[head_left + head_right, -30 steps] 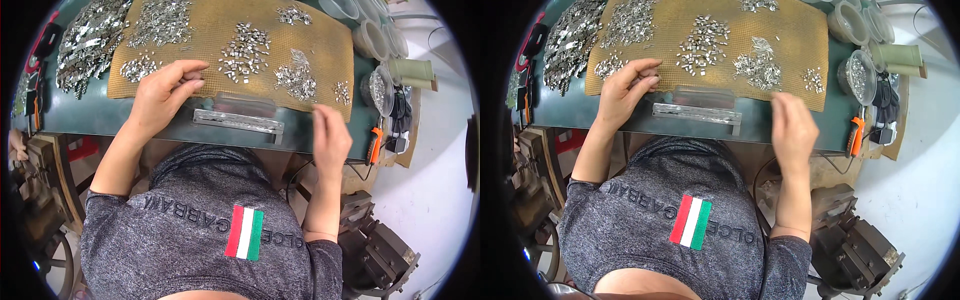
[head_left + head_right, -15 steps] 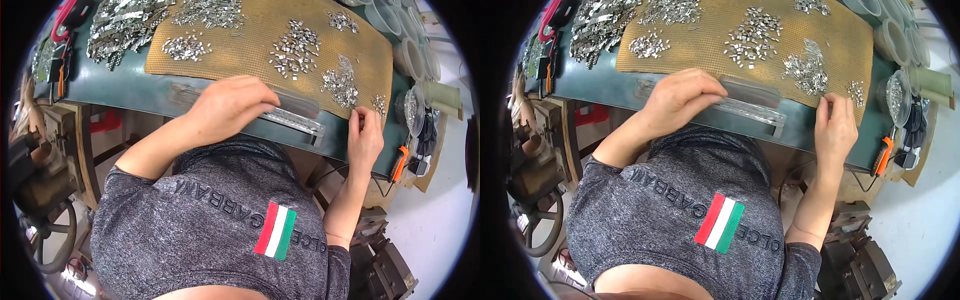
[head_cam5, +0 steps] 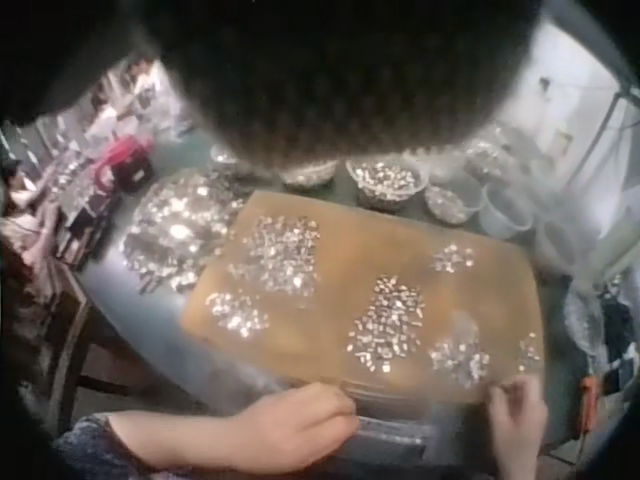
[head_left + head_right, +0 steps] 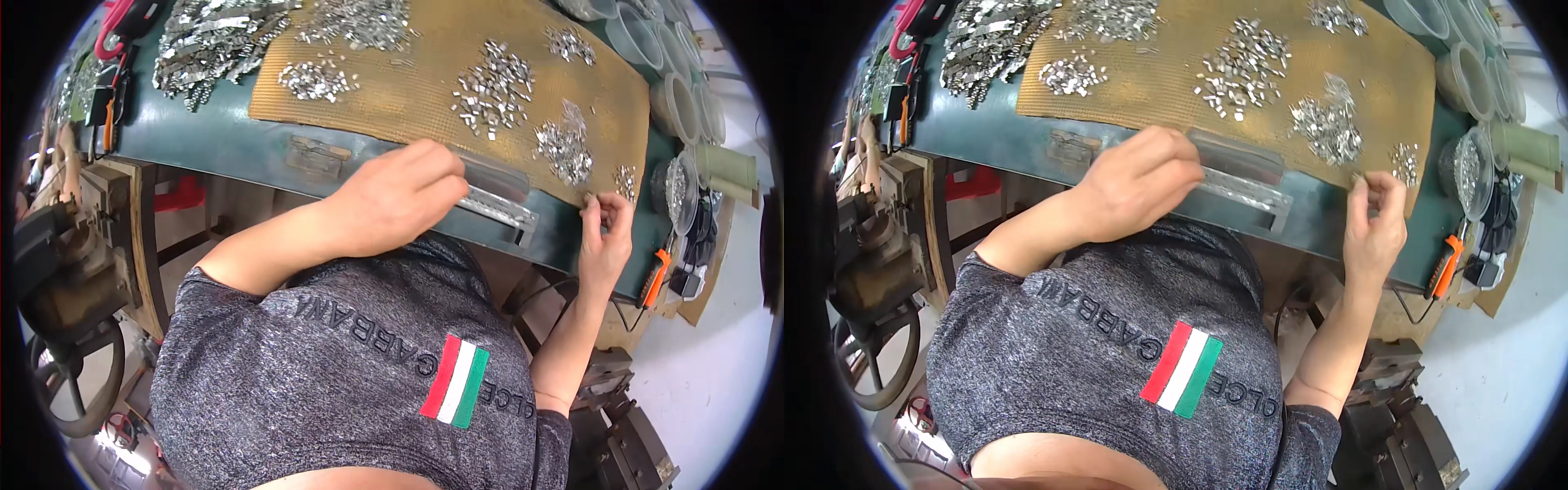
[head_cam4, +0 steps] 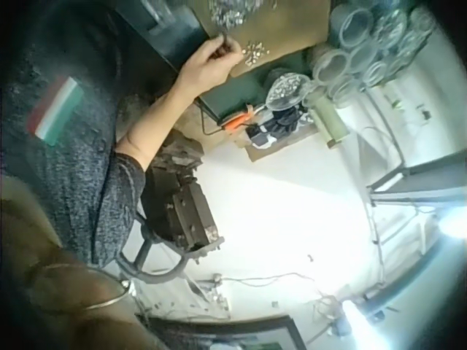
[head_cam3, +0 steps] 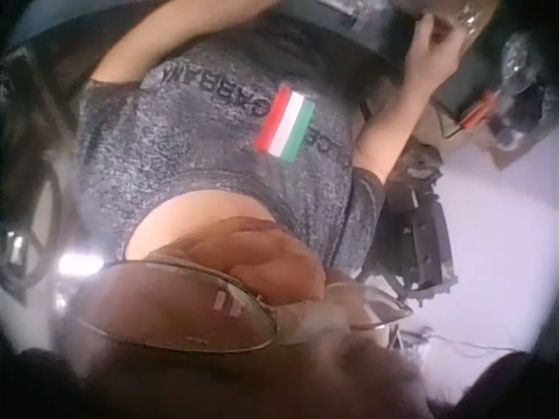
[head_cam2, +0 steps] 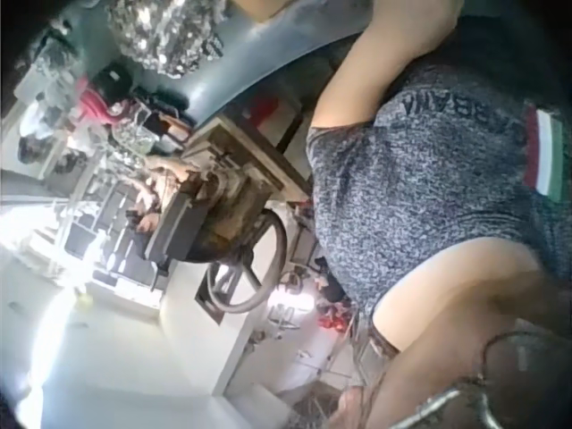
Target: The person arranges small metal components into a metal jig by hand, inserts the jig into a manual press machine, and turns the wheel to press them.
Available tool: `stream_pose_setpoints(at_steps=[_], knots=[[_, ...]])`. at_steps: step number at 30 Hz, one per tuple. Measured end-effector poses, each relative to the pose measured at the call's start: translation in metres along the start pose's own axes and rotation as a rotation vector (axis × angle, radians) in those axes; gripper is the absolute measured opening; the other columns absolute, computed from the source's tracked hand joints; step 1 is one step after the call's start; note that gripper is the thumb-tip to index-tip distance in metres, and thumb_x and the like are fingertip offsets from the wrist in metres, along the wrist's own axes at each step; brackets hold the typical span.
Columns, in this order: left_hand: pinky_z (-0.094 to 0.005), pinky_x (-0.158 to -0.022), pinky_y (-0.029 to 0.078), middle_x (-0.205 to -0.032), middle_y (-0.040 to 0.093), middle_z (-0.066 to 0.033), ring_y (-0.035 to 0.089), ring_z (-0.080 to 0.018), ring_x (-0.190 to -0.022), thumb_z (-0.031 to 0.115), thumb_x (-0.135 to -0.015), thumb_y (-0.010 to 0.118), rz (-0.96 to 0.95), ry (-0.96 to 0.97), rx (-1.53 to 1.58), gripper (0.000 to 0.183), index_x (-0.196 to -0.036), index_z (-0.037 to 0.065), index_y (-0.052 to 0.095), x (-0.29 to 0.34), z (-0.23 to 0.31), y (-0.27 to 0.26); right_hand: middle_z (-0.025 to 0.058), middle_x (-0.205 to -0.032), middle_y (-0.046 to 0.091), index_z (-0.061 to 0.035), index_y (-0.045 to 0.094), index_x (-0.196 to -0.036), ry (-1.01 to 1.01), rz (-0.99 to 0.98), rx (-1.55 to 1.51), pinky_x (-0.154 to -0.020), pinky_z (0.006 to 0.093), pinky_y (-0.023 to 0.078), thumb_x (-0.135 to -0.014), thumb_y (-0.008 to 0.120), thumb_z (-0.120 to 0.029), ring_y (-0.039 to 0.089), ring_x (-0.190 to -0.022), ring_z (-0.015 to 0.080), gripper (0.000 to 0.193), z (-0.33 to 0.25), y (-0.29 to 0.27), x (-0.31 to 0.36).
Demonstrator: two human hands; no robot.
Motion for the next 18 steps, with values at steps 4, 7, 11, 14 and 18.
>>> stream_pose_setpoints(at_steps=[4, 7, 11, 14, 18], knots=[[-0.0365, -0.076, 0.056, -0.102, 0.064, -0.0075, 0.066, -0.0268, -0.094, 0.003, -0.077, 0.074, -0.076, 0.031, 0.067, 0.023, -0.099, 0.006, 0.068, 0.004, -0.009, -0.012, 0.0088, -0.097, 0.070, -0.0014, 0.065, -0.110, -0.028, -0.046, -0.028, -0.078, 0.0306, 0.054, -0.097, 0.066, -0.004, 0.067, -0.085, 0.0168, 0.013, -0.001, -0.005, 0.002], [-0.0357, -0.079, 0.055, -0.103, 0.062, -0.0029, 0.062, -0.0235, -0.099, 0.012, -0.083, 0.066, -0.062, 0.100, 0.053, 0.018, -0.101, 0.009, 0.067, 0.006, -0.016, -0.017, 0.0078, -0.097, 0.069, 0.0002, 0.065, -0.109, 0.011, -0.100, -0.082, -0.078, 0.0288, 0.053, -0.097, 0.064, -0.001, 0.068, -0.086, 0.0148, 0.012, -0.009, -0.009, 0.001], [-0.0364, -0.079, 0.054, -0.100, 0.064, -0.0032, 0.062, -0.0247, -0.098, 0.017, -0.089, 0.070, -0.060, 0.041, 0.137, 0.018, -0.106, 0.010, 0.070, 0.004, -0.022, -0.026, 0.0022, -0.097, 0.066, 0.0022, 0.064, -0.112, 0.094, -0.180, -0.237, -0.078, 0.0223, 0.050, -0.101, 0.063, -0.003, 0.063, -0.085, 0.0085, 0.012, -0.008, -0.010, 0.002], [-0.0366, -0.078, 0.055, -0.100, 0.067, -0.0068, 0.064, -0.0246, -0.092, 0.014, -0.087, 0.074, 0.010, -0.034, -0.099, 0.021, -0.107, 0.008, 0.073, -0.007, -0.038, -0.043, 0.0066, -0.093, 0.070, 0.0028, 0.066, -0.108, 0.114, -0.181, -0.180, -0.074, 0.0254, 0.053, -0.097, 0.066, -0.002, 0.068, -0.080, 0.0125, 0.012, -0.014, -0.011, 0.005], [-0.0404, -0.081, 0.053, -0.096, 0.064, -0.0091, 0.062, -0.0293, -0.097, 0.018, -0.089, 0.072, 0.015, -0.233, -0.386, 0.020, -0.106, 0.007, 0.069, -0.024, -0.069, -0.056, 0.0067, -0.092, 0.069, 0.0028, 0.066, -0.106, -0.016, -0.132, -0.159, -0.074, 0.0271, 0.054, -0.098, 0.065, -0.002, 0.069, -0.080, 0.0144, 0.010, -0.030, -0.004, 0.010]])
Point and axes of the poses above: each hand's wrist, its own x-axis away from the middle knuckle, its own y-axis out of the palm, z = x × y, the point moved 1 cm from there along -x, towards the middle knuckle
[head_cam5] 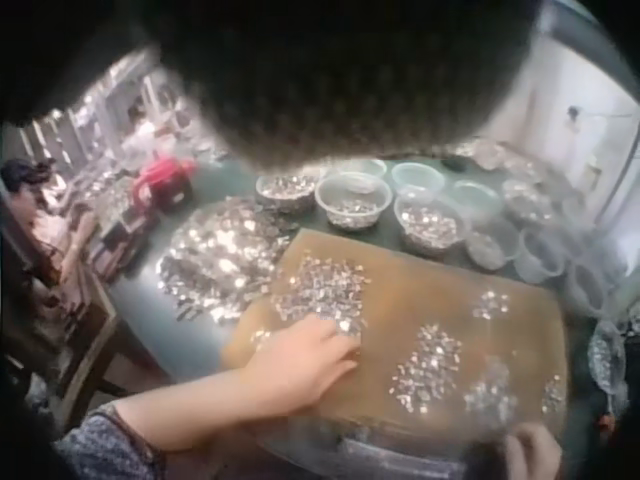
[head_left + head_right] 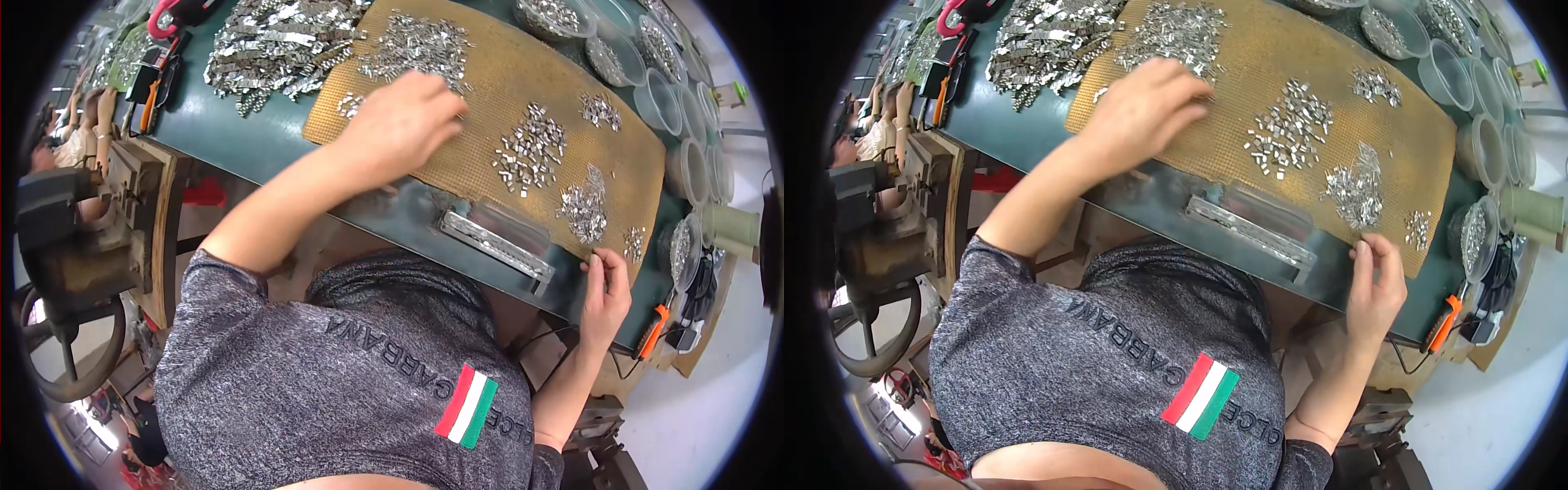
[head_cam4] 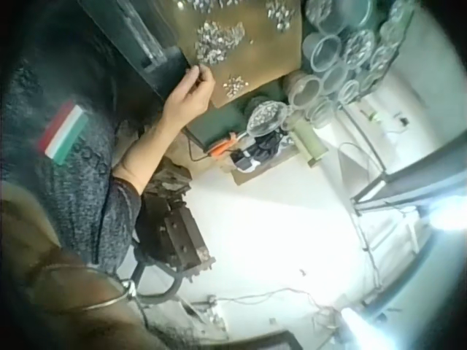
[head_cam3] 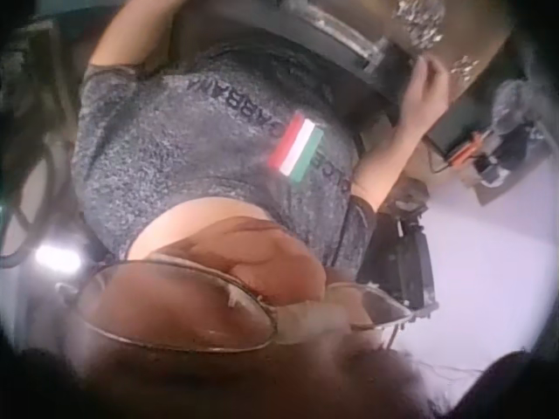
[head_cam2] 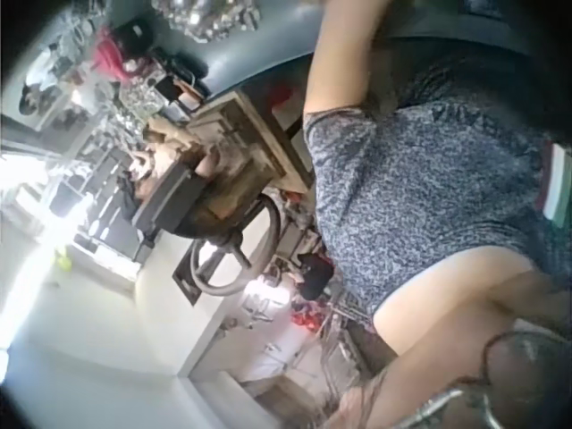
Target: The person arranges small metal components into a metal jig by hand, inserts the jig into a manual press machine, and turns the wheel to press them.
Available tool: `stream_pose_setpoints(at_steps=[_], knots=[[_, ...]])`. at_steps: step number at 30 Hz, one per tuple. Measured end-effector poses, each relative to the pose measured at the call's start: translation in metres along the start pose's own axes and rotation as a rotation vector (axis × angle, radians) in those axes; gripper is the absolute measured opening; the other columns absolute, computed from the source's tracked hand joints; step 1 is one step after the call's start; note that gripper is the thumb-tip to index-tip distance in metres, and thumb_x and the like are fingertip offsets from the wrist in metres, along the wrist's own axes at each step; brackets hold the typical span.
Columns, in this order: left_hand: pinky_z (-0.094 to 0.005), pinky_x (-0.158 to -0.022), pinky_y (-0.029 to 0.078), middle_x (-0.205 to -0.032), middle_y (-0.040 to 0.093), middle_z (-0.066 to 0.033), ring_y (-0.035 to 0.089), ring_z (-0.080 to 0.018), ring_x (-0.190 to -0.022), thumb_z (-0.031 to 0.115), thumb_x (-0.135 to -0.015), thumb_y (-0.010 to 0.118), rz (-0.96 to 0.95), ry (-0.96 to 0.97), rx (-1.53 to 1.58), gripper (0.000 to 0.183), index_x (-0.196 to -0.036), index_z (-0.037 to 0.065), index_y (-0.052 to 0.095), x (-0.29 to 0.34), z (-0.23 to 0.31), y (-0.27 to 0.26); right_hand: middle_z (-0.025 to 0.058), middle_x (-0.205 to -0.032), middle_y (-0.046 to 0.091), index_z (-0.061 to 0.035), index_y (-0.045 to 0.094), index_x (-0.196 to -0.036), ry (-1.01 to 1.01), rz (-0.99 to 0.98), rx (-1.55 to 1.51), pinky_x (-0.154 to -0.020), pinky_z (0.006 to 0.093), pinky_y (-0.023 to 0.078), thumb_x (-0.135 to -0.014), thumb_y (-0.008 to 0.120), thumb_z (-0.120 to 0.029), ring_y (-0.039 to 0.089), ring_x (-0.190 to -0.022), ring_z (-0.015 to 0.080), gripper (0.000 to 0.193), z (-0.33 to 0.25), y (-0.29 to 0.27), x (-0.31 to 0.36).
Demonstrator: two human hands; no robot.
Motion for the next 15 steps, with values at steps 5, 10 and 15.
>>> stream_pose_setpoints(at_steps=[5, 10, 15], knots=[[-0.0431, -0.084, 0.052, -0.096, 0.062, -0.0109, 0.062, -0.0332, -0.097, 0.019, -0.090, 0.070, -0.048, 0.046, -0.101, 0.016, -0.100, 0.006, 0.067, -0.014, -0.012, 0.017, 0.0156, -0.096, 0.069, 0.0009, 0.066, -0.105, -0.250, -0.101, 0.113, -0.078, 0.0335, 0.054, -0.095, 0.063, 0.002, 0.069, -0.087, 0.0282, 0.010, -0.030, 0.012, 0.006], [-0.0439, -0.077, 0.050, -0.089, 0.057, -0.0129, 0.058, -0.0337, -0.086, 0.014, -0.087, 0.067, -0.035, 0.056, -0.156, 0.010, -0.090, 0.008, 0.060, -0.020, -0.009, 0.025, 0.0126, -0.100, 0.070, -0.0022, 0.065, -0.100, -0.400, -0.179, 0.053, -0.095, 0.0426, 0.052, -0.088, 0.068, 0.003, 0.069, -0.103, 0.0317, 0.014, -0.038, 0.027, 0.011], [-0.0458, -0.078, 0.050, -0.094, 0.059, -0.0156, 0.059, -0.0359, -0.090, 0.013, -0.087, 0.067, 0.008, 0.021, -0.039, 0.011, -0.093, 0.006, 0.061, -0.015, -0.007, 0.026, 0.0102, -0.106, 0.069, -0.0039, 0.064, -0.101, -0.476, -0.168, 0.188, -0.102, 0.0470, 0.049, -0.086, 0.070, 0.002, 0.067, -0.110, 0.0298, 0.017, -0.039, 0.039, 0.016]])
Point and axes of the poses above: each hand's wrist, its own x-axis away from the middle knuckle, its own y-axis out of the palm, z = x × y, the point moved 1 cm from there along -x, towards the middle knuckle
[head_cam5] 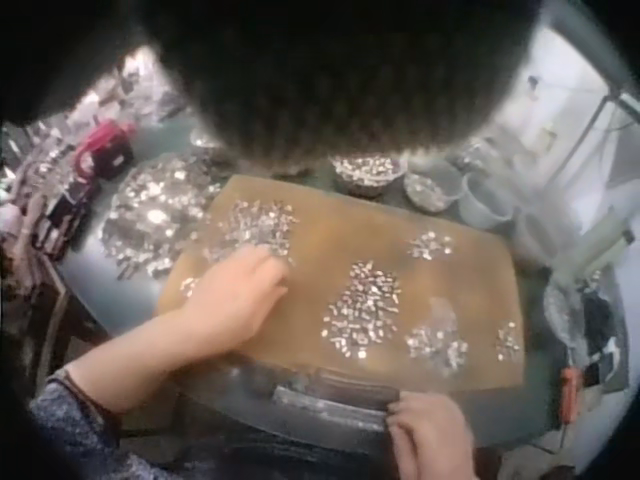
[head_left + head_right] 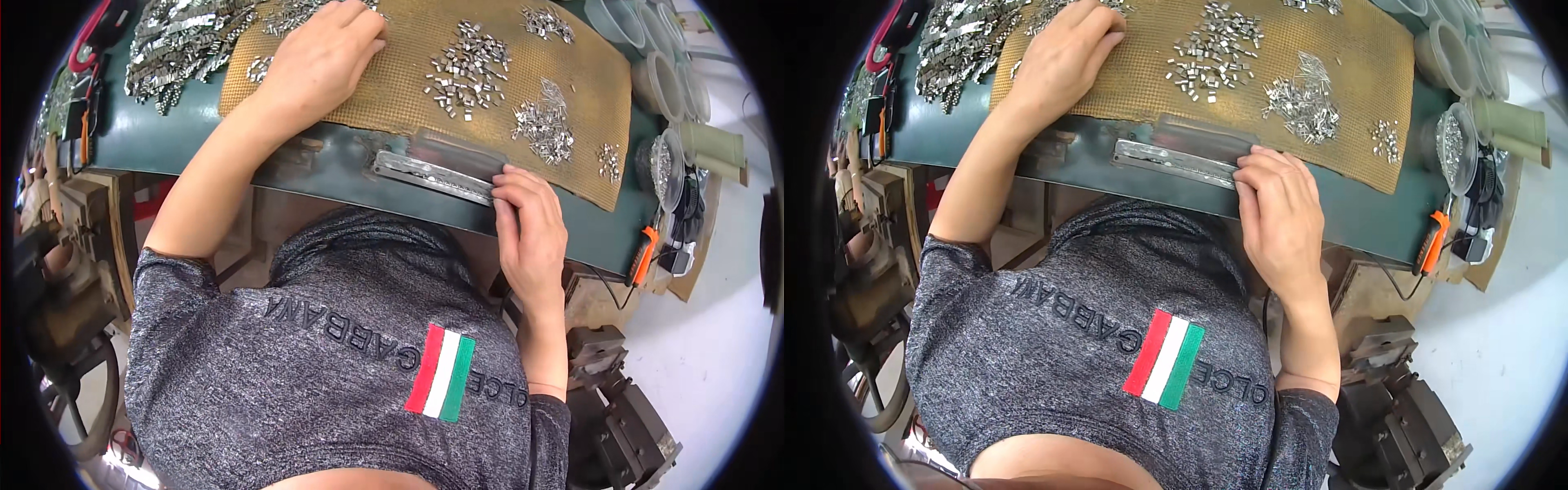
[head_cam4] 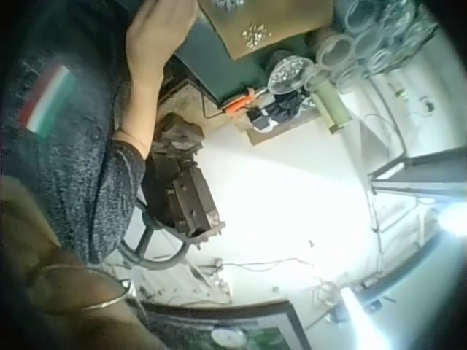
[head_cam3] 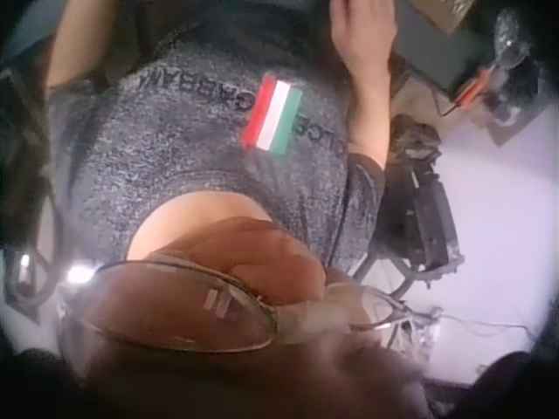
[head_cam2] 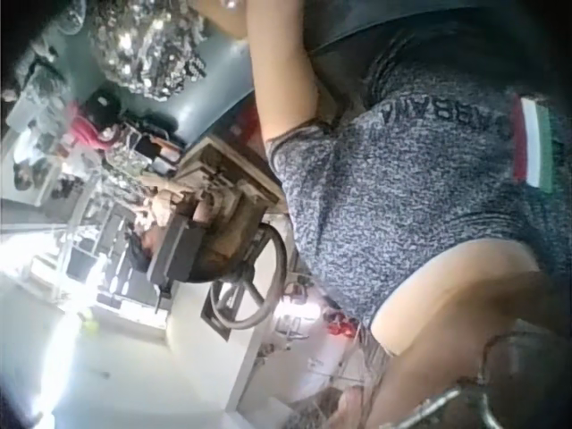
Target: The person arranges small metal components into a metal jig by hand, inserts the jig into a manual press machine, and turns the wheel to press them.
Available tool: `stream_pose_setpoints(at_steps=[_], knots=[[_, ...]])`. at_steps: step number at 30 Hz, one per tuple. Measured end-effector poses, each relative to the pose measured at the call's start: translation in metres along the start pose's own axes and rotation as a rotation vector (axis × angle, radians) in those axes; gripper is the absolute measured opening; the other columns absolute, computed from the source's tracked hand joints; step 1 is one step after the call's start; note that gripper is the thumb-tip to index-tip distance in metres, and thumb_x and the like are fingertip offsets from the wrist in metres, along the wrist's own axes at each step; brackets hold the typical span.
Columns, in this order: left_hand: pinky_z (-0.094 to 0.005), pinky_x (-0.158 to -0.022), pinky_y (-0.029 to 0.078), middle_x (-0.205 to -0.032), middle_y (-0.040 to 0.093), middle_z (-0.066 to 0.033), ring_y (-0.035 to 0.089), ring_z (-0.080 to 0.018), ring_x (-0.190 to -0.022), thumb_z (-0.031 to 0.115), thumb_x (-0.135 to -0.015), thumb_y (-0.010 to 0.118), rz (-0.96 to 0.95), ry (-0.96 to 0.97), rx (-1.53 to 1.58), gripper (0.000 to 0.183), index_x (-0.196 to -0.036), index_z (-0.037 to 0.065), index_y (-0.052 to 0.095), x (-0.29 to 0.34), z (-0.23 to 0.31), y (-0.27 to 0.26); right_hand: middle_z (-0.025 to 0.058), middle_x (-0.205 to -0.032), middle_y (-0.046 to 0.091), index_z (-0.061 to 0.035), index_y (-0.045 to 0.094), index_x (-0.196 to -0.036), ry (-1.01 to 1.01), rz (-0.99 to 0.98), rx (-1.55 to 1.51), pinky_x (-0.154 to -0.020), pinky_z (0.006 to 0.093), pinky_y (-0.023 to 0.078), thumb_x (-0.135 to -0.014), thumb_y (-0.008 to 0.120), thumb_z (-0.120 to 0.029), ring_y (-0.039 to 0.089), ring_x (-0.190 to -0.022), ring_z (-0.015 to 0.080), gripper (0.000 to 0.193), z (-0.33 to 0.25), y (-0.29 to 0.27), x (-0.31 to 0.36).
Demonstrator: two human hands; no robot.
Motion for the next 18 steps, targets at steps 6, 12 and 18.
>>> stream_pose_setpoints(at_steps=[6, 12, 18], knots=[[-0.0389, -0.083, 0.052, -0.098, 0.065, -0.0139, 0.064, -0.0308, -0.095, 0.013, -0.094, 0.063, -0.039, -0.152, 0.286, 0.013, -0.102, 0.004, 0.065, 0.006, 0.010, -0.014, 0.0095, -0.106, 0.069, -0.0044, 0.064, -0.102, -0.082, -0.004, 0.164, -0.103, 0.0470, 0.049, -0.086, 0.071, 0.001, 0.068, -0.107, 0.0274, 0.019, -0.004, -0.001, 0.004], [-0.0255, -0.078, 0.054, -0.098, 0.070, -0.0056, 0.068, -0.0124, -0.087, 0.009, -0.099, 0.064, -0.024, -0.114, 0.449, 0.015, -0.111, 0.001, 0.070, 0.024, 0.009, -0.016, 0.0093, -0.105, 0.070, -0.0039, 0.064, -0.102, -0.096, -0.019, 0.171, -0.097, 0.0443, 0.053, -0.086, 0.070, 0.001, 0.069, -0.099, 0.0265, 0.019, -0.004, -0.004, 0.000], [-0.0226, -0.075, 0.054, -0.098, 0.071, -0.0029, 0.066, -0.0084, -0.085, 0.007, -0.097, 0.069, -0.053, -0.193, 0.551, 0.014, -0.109, 0.000, 0.071, 0.033, 0.020, -0.016, 0.0088, -0.105, 0.069, -0.0035, 0.064, -0.103, -0.126, -0.039, 0.228, -0.095, 0.0424, 0.056, -0.085, 0.070, 0.000, 0.069, -0.094, 0.0262, 0.019, -0.009, -0.002, -0.003]])
Point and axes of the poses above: each hand's wrist, its own x-axis away from the middle knuckle, its own y-axis out of the palm, z = x × y, the point moved 1 cm from there along -x, towards the middle knuckle
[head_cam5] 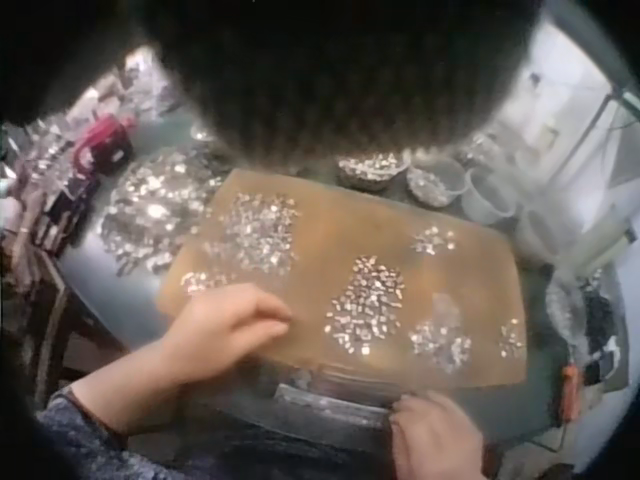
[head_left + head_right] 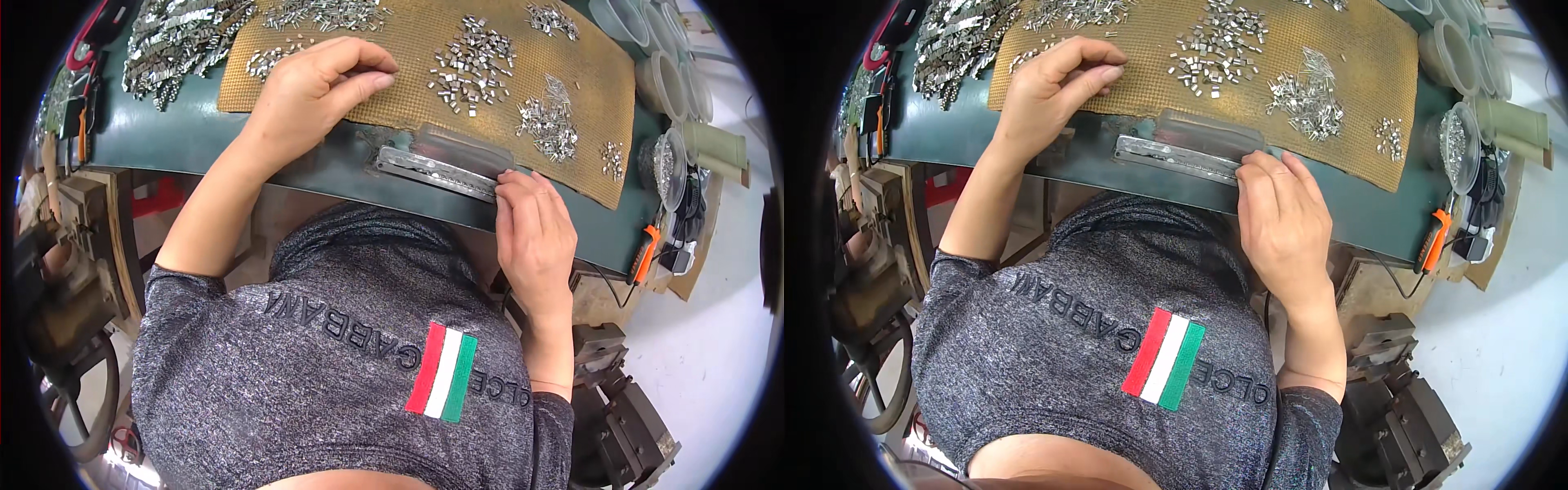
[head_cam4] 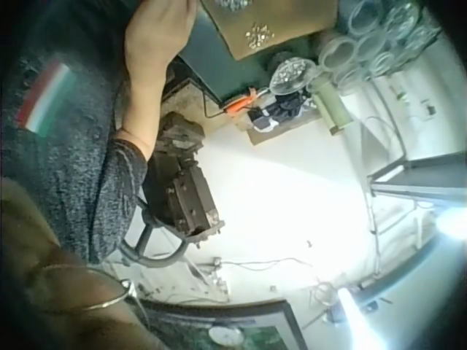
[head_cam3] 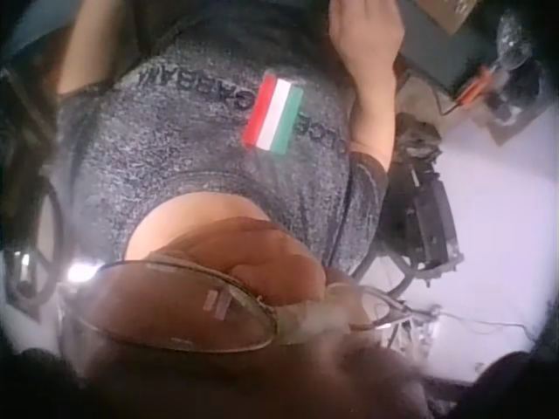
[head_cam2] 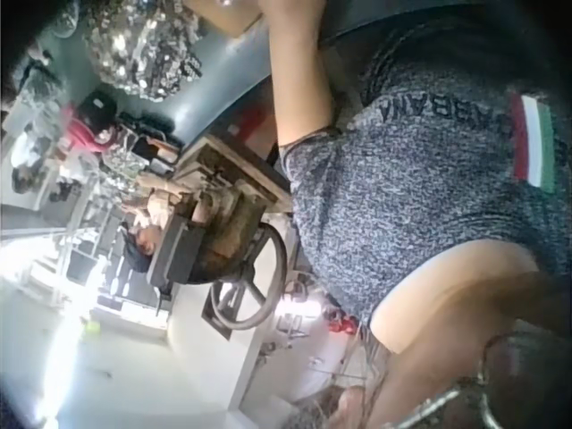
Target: The person arranges small metal components into a metal jig by hand, inserts the jig into a manual press machine, and turns the wheel to press them.
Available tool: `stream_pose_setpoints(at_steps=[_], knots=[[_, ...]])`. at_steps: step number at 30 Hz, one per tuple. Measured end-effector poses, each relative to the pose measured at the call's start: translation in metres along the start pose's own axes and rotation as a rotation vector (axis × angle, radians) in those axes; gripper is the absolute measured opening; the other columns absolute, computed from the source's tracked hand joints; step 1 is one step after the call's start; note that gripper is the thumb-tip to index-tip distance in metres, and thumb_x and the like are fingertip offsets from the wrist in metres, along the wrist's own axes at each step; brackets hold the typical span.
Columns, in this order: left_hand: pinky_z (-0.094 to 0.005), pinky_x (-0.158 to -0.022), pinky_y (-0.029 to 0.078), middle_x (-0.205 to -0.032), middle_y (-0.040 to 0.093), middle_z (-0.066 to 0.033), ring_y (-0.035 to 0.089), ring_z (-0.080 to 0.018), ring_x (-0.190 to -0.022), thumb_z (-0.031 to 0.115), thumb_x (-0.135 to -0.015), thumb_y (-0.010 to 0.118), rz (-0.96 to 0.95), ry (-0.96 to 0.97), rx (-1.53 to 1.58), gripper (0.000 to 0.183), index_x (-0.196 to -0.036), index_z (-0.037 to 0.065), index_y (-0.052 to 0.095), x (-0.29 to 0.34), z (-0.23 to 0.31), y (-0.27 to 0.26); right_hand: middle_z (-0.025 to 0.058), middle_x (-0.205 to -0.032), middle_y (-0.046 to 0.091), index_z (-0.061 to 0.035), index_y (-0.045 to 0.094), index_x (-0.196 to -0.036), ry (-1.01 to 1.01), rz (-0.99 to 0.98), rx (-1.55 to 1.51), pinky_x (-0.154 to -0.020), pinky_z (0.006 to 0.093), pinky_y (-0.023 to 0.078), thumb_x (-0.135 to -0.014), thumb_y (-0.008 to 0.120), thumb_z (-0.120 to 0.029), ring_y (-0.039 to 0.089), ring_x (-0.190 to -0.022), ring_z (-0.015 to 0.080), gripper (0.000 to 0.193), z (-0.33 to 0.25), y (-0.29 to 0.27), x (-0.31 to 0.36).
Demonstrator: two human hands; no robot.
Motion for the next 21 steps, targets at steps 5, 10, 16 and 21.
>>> stream_pose_setpoints(at_steps=[5, 10, 16, 21], knots=[[-0.0254, -0.076, 0.052, -0.096, 0.070, -0.0050, 0.066, -0.0126, -0.086, 0.008, -0.094, 0.071, -0.002, -0.004, -0.035, 0.014, -0.106, 0.000, 0.070, 0.003, 0.007, 0.004, 0.0077, -0.106, 0.068, -0.0035, 0.064, -0.102, 0.031, -0.010, 0.040, -0.094, 0.0413, 0.056, -0.083, 0.071, -0.001, 0.068, -0.091, 0.0247, 0.020, -0.005, -0.001, 0.000], [-0.0295, -0.076, 0.050, -0.093, 0.067, -0.0067, 0.064, -0.0181, -0.085, 0.007, -0.094, 0.070, 0.028, 0.135, -0.109, 0.009, -0.100, 0.001, 0.067, 0.005, 0.008, 0.008, 0.0080, -0.107, 0.071, -0.0037, 0.067, -0.104, -0.028, -0.008, 0.084, -0.091, 0.0401, 0.057, -0.081, 0.072, -0.001, 0.070, -0.096, 0.0264, 0.023, -0.006, -0.006, 0.000], [-0.0296, -0.075, 0.052, -0.092, 0.069, -0.0074, 0.066, -0.0182, -0.083, 0.008, -0.094, 0.071, -0.024, 0.077, -0.081, 0.015, -0.106, 0.001, 0.067, 0.007, 0.009, 0.013, 0.0116, -0.110, 0.074, -0.0028, 0.069, -0.100, 0.293, -0.074, -0.251, -0.088, 0.0394, 0.057, -0.084, 0.073, 0.000, 0.072, -0.100, 0.0303, 0.017, 0.001, -0.015, 0.003], [-0.0262, -0.075, 0.054, -0.094, 0.071, -0.0064, 0.069, -0.0140, -0.083, 0.008, -0.093, 0.072, -0.005, 0.083, -0.009, 0.024, -0.116, 0.003, 0.068, 0.008, 0.012, 0.017, 0.0116, -0.106, 0.074, -0.0031, 0.068, -0.096, 0.144, 0.031, -0.164, -0.089, 0.0399, 0.056, -0.083, 0.075, -0.002, 0.072, -0.096, 0.0295, 0.015, 0.007, -0.004, 0.008]])
Point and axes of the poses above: each hand's wrist, its own x-axis away from the middle knuckle, its own y-axis out of the palm, z = x × y, the point moved 1 cm from there along -x, towards the middle knuckle
